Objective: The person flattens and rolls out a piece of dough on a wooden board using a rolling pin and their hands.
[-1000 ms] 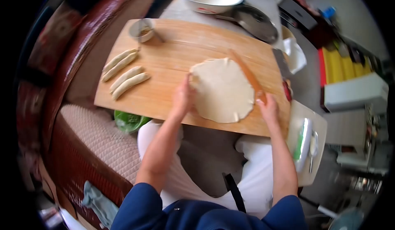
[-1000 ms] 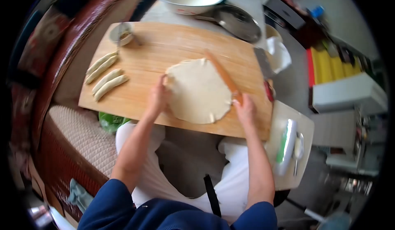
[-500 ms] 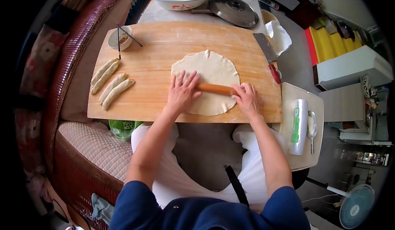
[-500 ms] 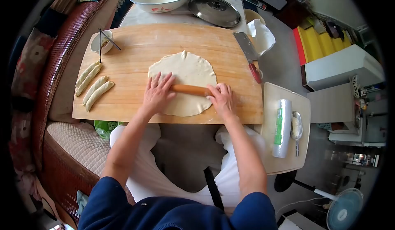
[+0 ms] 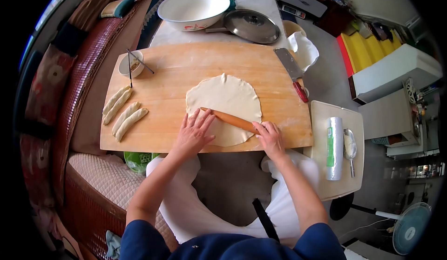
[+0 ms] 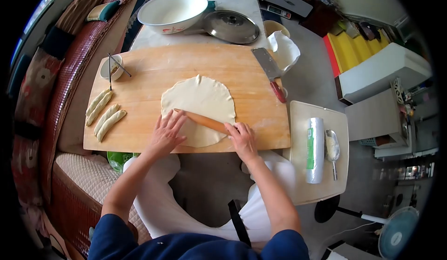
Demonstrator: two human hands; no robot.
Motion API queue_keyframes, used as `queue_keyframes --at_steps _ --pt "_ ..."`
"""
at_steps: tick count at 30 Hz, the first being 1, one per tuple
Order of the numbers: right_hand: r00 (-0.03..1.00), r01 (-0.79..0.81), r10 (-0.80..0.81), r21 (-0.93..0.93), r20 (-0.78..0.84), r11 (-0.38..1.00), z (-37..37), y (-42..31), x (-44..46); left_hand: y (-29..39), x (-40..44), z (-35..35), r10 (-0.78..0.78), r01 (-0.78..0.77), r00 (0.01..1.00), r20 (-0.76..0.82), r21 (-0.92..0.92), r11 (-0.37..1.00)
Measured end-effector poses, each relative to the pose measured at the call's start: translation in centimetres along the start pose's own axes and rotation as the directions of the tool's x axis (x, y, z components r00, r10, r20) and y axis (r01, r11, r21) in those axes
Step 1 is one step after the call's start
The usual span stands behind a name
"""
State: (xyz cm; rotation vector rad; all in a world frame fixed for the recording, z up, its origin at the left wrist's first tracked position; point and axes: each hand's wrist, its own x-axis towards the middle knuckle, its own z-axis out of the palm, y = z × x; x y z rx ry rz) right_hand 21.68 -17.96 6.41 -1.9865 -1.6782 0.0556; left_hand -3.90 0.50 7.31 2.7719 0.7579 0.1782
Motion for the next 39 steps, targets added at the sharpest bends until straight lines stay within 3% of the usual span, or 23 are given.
queue_keyframes --at_steps 7,11,14,15,17,19,21,24,26,29,33,35,39 --pt "0.995 -0.1 0.103 -0.209 0.008 0.973 0.7 4.5 2.9 0.2 10.8 4.1 -0.08 0.085 0.994 -0.076 0.069 0.994" --pt "0.964 -0.265 0.266 -0.096 -0.002 0.959 1.0 7.3 4.5 0.2 16.3 5.6 -0.306 0.318 0.915 -0.262 0.002 0.948" --pt "0.915 -0.302 0.288 -0.005 -0.283 0.953 1.9 11.0 3.2 2.0 15.2 7.2 -0.221 0.238 0.939 -0.264 0.034 0.971" --pt "0.901 -0.388 0.364 -0.063 -0.238 0.919 1.2 10.8 3.0 3.5 14.1 6.8 -0.202 0.206 0.974 -0.101 0.034 0.978" --pt "0.83 -0.556 0.529 -0.192 -0.175 0.809 -1.0 9.4 2.6 3.6 13.4 6.8 -0.166 0.173 0.98 -0.108 0.06 0.983" --pt "0.84 -0.537 0.501 -0.186 -0.211 0.823 -0.4 10.6 2.4 4.4 13.3 6.5 -0.141 0.146 0.986 -0.088 0.059 0.988" --pt "0.809 -0.588 0.578 -0.158 -0.111 0.793 -0.7 11.0 2.8 4.6 13.3 6.1 -0.147 0.151 0.987 -0.061 0.065 0.986" --pt "0.87 -0.479 0.471 -0.022 -0.146 0.878 1.0 13.2 2.3 4.8 13.2 6.3 -0.176 0.177 0.984 -0.016 0.084 0.981" --pt "0.827 -0.555 0.559 0.066 -0.06 0.829 0.4 12.9 2.5 5.4 12.7 5.9 -0.191 0.188 0.982 0.009 0.118 0.975" --pt "0.811 -0.557 0.581 0.206 -0.075 0.805 3.0 15.4 2.2 6.2 11.2 6.5 -0.19 0.184 0.982 0.021 0.151 0.971" --pt "0.763 -0.559 0.605 0.236 -0.229 0.795 -2.0 12.8 -0.7 6.8 9.2 5.9 -0.16 0.156 0.987 0.014 0.154 0.976" --pt "0.722 -0.591 0.654 0.288 -0.227 0.753 -6.0 12.0 -3.1 6.1 8.7 6.1 -0.151 0.149 0.988 0.001 0.175 0.973" --pt "0.564 -0.673 0.766 0.366 -0.309 0.643 -14.7 13.2 -10.9 6.0 9.3 7.0 -0.14 0.134 0.99 0.006 0.263 0.955"
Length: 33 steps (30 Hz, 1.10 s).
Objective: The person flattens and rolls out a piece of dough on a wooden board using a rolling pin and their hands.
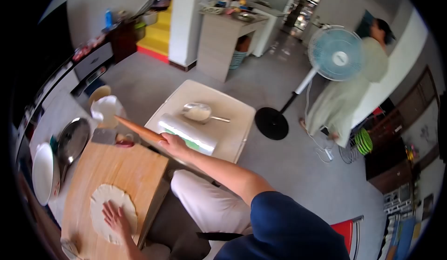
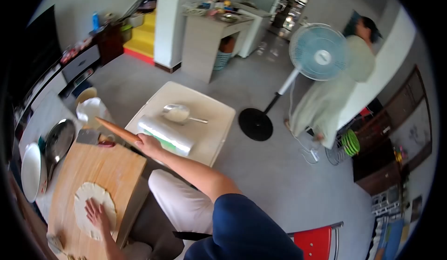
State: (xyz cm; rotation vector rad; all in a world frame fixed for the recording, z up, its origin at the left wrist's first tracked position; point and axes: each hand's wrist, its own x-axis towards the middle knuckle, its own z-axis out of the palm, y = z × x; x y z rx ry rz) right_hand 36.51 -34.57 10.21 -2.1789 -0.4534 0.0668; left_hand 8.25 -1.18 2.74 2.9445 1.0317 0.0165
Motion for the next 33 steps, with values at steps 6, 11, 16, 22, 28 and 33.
queue_keyframes --at_steps 6,11,16,22,28,33 --pt "0.92 -0.125 0.247 0.372 -0.303 0.92 -16.5 8.1 1.2 0.8 -0.7 -0.5 -0.092 0.09 0.994 0.053 0.049 0.995" --pt "0.797 -0.167 0.576 0.852 -0.179 0.496 -33.2 8.2 1.1 0.7 -2.8 -0.6 -0.098 0.097 0.993 0.069 0.014 0.995" --pt "0.722 0.173 0.545 0.874 -0.426 0.455 -42.3 7.1 0.9 -0.1 -4.6 0.4 -0.089 0.089 0.993 0.077 0.006 0.996" --pt "0.825 0.087 0.425 0.827 -0.372 0.555 -35.7 4.4 -0.2 -1.0 -7.9 -0.5 -0.037 0.042 0.999 0.029 -0.198 0.979" --pt "0.979 -0.156 0.203 0.582 -0.016 0.798 -19.5 2.9 0.0 -4.9 -10.2 -1.1 -0.184 0.167 0.98 -0.079 -0.192 0.967" --pt "0.912 0.397 -0.384 -0.069 0.147 0.915 -3.5 0.6 -1.0 -8.6 -10.8 -1.6 -0.293 0.26 0.949 -0.114 -0.237 0.936"
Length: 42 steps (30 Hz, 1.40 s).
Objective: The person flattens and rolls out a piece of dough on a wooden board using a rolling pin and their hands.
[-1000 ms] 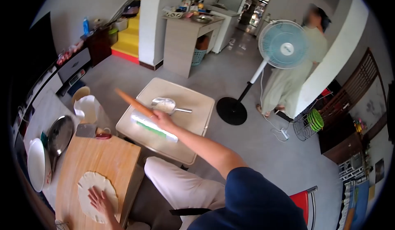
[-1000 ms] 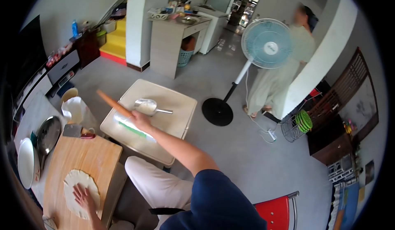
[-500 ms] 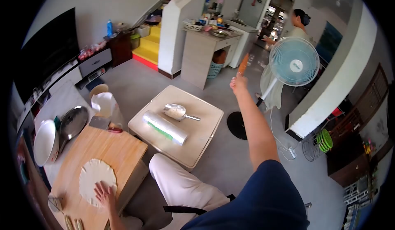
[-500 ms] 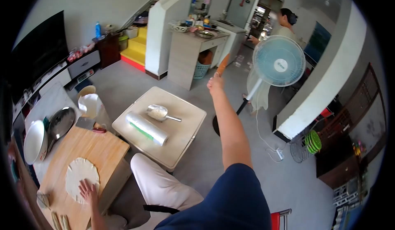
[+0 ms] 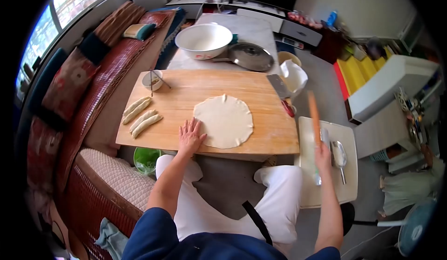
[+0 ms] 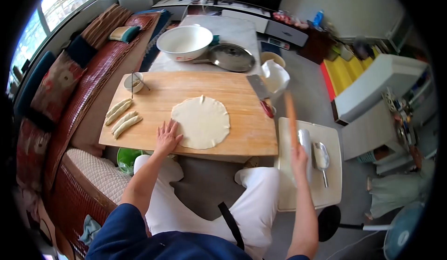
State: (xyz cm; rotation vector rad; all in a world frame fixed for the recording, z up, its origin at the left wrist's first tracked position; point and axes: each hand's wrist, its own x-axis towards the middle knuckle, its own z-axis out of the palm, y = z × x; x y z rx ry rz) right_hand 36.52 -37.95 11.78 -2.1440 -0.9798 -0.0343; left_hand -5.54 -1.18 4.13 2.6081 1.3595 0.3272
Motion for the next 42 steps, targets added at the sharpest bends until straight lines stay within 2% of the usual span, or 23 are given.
queue_keyframes --at_steps 1,3,4,5,6,8,11,14,15,19,22,25,27,29,31,33,36,37,40,42 --pt "0.992 -0.041 0.029 0.1 0.119 0.994 2.4 -3.3 0.1 -0.5 0.4 0.2 -0.015 0.015 1.0 -0.025 0.002 1.0" --pt "0.973 0.059 -0.041 -0.074 0.227 0.996 7.7 -6.6 0.0 -0.6 0.9 0.5 -0.026 0.024 0.997 -0.078 -0.023 0.999" --pt "0.944 0.209 -0.198 -0.016 0.265 0.978 9.2 -9.5 0.4 -0.1 0.9 0.3 0.001 -0.005 0.996 -0.084 -0.038 0.999" --pt "0.903 0.211 -0.178 -0.042 0.391 0.977 10.5 -11.7 0.9 0.6 0.9 0.1 0.029 -0.034 0.995 -0.091 -0.052 0.998" --pt "0.857 0.375 -0.352 0.014 0.376 0.927 12.5 -12.3 1.5 1.4 0.8 -0.2 0.058 -0.065 0.994 -0.096 -0.068 0.996" --pt "0.789 0.471 -0.401 -0.04 0.467 0.881 15.4 -14.2 2.8 2.6 0.9 -0.8 0.13 -0.133 0.99 -0.051 -0.063 0.989" --pt "0.715 0.61 -0.529 -0.038 0.457 0.792 20.3 -12.9 4.9 2.6 2.0 0.2 0.226 -0.226 0.974 0.007 -0.056 0.973" --pt "0.741 0.609 -0.522 -0.095 0.422 0.787 23.2 -13.1 7.8 2.8 4.7 0.3 0.212 -0.208 0.976 0.054 -0.07 0.976" --pt "0.75 0.589 -0.489 -0.114 0.445 0.8 24.5 -12.5 9.1 3.0 6.4 0.4 0.199 -0.195 0.979 0.04 -0.082 0.977" --pt "0.725 0.638 -0.537 -0.126 0.431 0.76 28.2 -12.4 13.9 2.4 14.9 3.0 0.113 -0.116 0.993 -0.031 -0.097 0.989" --pt "0.747 0.601 -0.504 -0.115 0.434 0.791 30.5 -12.6 17.4 2.0 21.2 5.1 0.008 -0.02 0.991 -0.132 -0.094 0.995" --pt "0.843 0.428 -0.363 -0.087 0.397 0.9 31.3 -12.6 18.5 2.6 22.8 4.3 -0.115 0.087 0.964 -0.241 -0.124 0.988" --pt "0.944 0.238 -0.222 -0.037 0.245 0.971 31.9 -11.1 18.2 3.3 21.7 3.5 -0.134 0.099 0.941 -0.311 -0.128 0.987" --pt "0.989 0.045 -0.052 0.05 0.137 0.998 31.4 -10.2 17.2 5.5 17.9 5.1 0.014 -0.033 0.973 -0.23 -0.079 0.996" --pt "0.989 -0.134 0.121 0.152 0.086 0.979 29.7 -9.9 15.3 9.8 13.2 5.2 0.075 -0.081 0.992 -0.097 -0.059 0.995" --pt "0.985 -0.162 0.148 0.186 0.086 0.969 28.4 -8.8 13.6 13.0 10.5 6.0 0.063 -0.061 0.998 0.024 -0.108 0.992" --pt "0.982 -0.175 0.162 0.158 0.093 0.972 25.7 -7.7 11.6 15.4 9.7 6.8 0.099 -0.103 0.994 -0.034 -0.121 0.987" --pt "0.983 -0.17 0.157 0.143 0.1 0.975 24.9 -8.0 11.3 15.6 9.6 6.8 0.142 -0.147 0.988 -0.053 -0.117 0.982" --pt "0.978 -0.143 0.127 0.09 0.166 0.986 23.1 -8.4 10.6 15.1 8.8 6.0 0.28 -0.272 0.959 0.042 -0.132 0.953" --pt "0.99 0.021 -0.032 0.077 0.139 0.997 23.2 -7.8 10.1 14.0 7.9 5.9 0.359 -0.351 0.933 0.039 -0.132 0.927"
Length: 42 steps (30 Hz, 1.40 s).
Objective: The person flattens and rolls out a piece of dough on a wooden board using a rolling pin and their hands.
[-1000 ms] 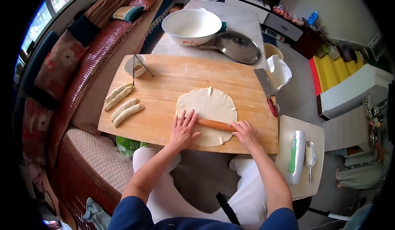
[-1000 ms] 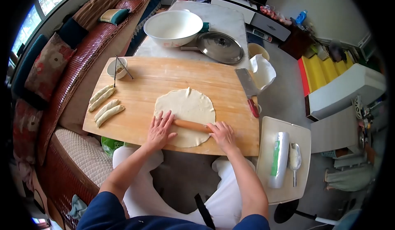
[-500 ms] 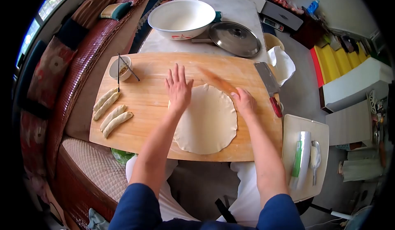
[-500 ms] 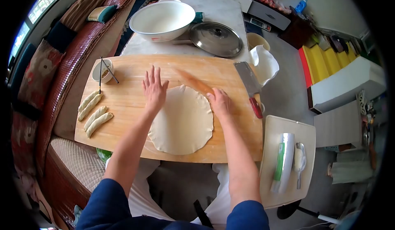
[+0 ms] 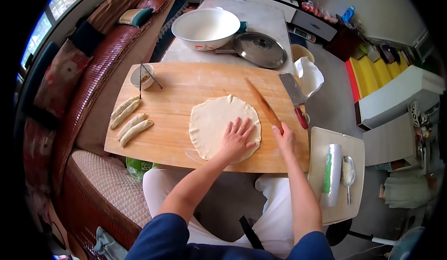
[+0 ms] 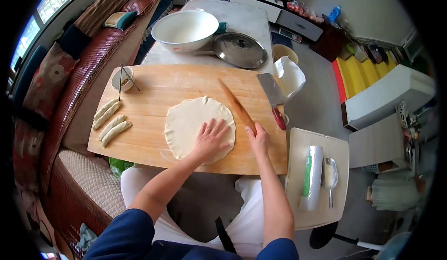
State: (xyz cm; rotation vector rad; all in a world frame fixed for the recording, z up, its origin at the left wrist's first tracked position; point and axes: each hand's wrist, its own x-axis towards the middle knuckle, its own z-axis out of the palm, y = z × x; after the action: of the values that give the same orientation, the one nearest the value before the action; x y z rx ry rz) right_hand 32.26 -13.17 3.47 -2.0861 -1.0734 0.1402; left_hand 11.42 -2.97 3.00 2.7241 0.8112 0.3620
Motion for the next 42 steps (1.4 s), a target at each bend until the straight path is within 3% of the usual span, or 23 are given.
queue_keyframes --at_steps 2,4,6,9,12,13,17,22,23,26,30,33,36,39,42 --pt "0.984 0.173 -0.171 -0.037 0.047 0.984 0.0 0.2 -0.5 -0.8 -1.9 -0.5 0.08 -0.08 0.997 0.015 0.006 0.997" --pt "0.93 0.351 -0.34 -0.056 0.142 0.935 -0.6 -0.4 -1.0 -1.6 -4.7 -1.9 0.037 -0.035 0.998 0.057 -0.025 0.999" --pt "0.878 0.432 -0.383 -0.131 0.287 0.892 -0.5 -1.2 -0.8 -3.3 -7.2 -3.1 -0.034 0.04 0.995 0.089 -0.061 0.997" --pt "0.772 0.597 -0.531 -0.112 0.349 0.794 1.0 -2.7 0.2 -5.5 -9.1 -5.2 -0.12 0.115 0.989 -0.084 -0.061 0.992" --pt "0.785 0.594 -0.518 -0.172 0.339 0.786 4.1 -4.1 3.1 -7.2 -7.2 -6.3 -0.12 0.117 0.992 0.024 0.095 0.989" --pt "0.8 0.578 -0.503 -0.198 0.328 0.792 5.3 -4.3 4.5 -8.8 -5.6 -6.1 -0.091 0.092 0.996 -0.012 0.134 0.987" --pt "0.788 0.606 -0.538 -0.217 0.301 0.766 9.2 -4.8 10.8 -16.2 4.3 -4.7 -0.233 0.249 0.966 -0.11 0.158 0.956" --pt "0.817 0.549 -0.467 -0.21 0.34 0.809 11.9 -6.0 15.1 -20.3 12.2 -4.4 -0.494 0.518 0.842 -0.214 0.069 0.853" --pt "0.802 0.57 -0.499 -0.176 0.329 0.802 11.6 -6.0 14.9 -20.0 12.1 -4.2 -0.506 0.523 0.813 -0.287 -0.023 0.852" --pt "0.764 0.601 -0.539 -0.087 0.355 0.795 9.4 -5.8 12.4 -16.4 6.8 -5.2 -0.269 0.288 0.934 -0.234 0.053 0.956" --pt "0.636 0.712 -0.633 -0.02 0.44 0.702 6.7 -5.2 7.6 -10.9 -4.7 -6.6 -0.077 0.073 0.994 0.079 0.044 0.996" --pt "0.622 0.761 -0.656 -0.133 0.427 0.635 7.2 -6.3 7.8 -11.7 -4.4 -7.2 -0.118 0.114 0.99 0.082 0.059 0.992" --pt "0.636 0.763 -0.688 -0.153 0.35 0.628 10.4 -7.2 11.5 -17.0 1.4 -5.3 -0.271 0.276 0.96 -0.066 0.07 0.959" --pt "0.719 0.679 -0.597 -0.177 0.356 0.712 13.8 -8.4 14.6 -22.5 7.9 -4.6 -0.438 0.463 0.879 -0.191 0.113 0.879" --pt "0.778 0.604 -0.504 -0.228 0.374 0.763 14.2 -9.3 15.2 -22.7 10.8 -5.5 -0.529 0.583 0.776 -0.344 0.071 0.809"
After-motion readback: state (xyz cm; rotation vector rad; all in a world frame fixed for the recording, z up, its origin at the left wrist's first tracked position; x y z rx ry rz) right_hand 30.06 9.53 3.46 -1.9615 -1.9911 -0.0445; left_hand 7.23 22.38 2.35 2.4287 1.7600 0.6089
